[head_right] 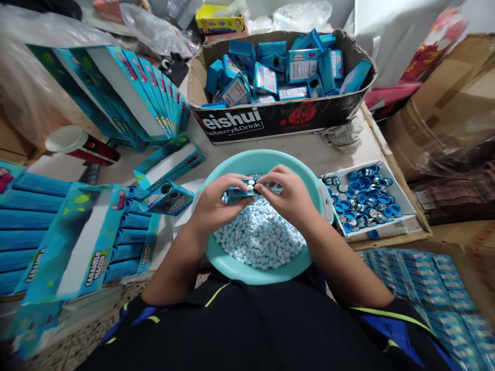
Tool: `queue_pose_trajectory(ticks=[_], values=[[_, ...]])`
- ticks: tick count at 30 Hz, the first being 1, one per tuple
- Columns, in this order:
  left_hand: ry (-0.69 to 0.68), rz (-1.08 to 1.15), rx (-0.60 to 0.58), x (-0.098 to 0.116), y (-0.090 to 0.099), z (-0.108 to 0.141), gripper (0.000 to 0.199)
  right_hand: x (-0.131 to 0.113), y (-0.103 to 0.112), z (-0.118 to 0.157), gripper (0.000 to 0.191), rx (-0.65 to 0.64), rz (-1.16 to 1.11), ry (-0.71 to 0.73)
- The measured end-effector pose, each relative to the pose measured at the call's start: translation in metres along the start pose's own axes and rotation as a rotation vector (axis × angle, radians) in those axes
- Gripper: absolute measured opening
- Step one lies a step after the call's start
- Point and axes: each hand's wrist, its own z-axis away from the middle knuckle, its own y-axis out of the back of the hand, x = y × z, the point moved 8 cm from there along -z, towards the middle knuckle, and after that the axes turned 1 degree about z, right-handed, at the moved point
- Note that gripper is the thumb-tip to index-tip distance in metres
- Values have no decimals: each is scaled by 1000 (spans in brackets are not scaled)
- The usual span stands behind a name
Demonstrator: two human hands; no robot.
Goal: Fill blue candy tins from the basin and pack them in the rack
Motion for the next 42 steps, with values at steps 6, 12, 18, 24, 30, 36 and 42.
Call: queue_pose_trajectory(ticks=[6,12,18,24,30,36,42], values=[[82,6,-29,-4,-2,0,26,-6,-2,2,22,-16,-67,54],[155,32,16,-16,-1,3,31,-12,-8,1,15,-29,16,210],[215,57,40,-24,-1,7,39,-10,0,2,13,42,22,187],[231,54,16,-23,-3,8,37,-14,2,4,15,66,78,217],[204,57,-6,-12,-5,8,33,-10,3,9,18,63,89,162],[231,96,74,-13,0,15,34,13,-3,16,40,-74,-14,-18],[290,213,135,-21,8,19,36,26,-27,24,90,-246,104,-17]])
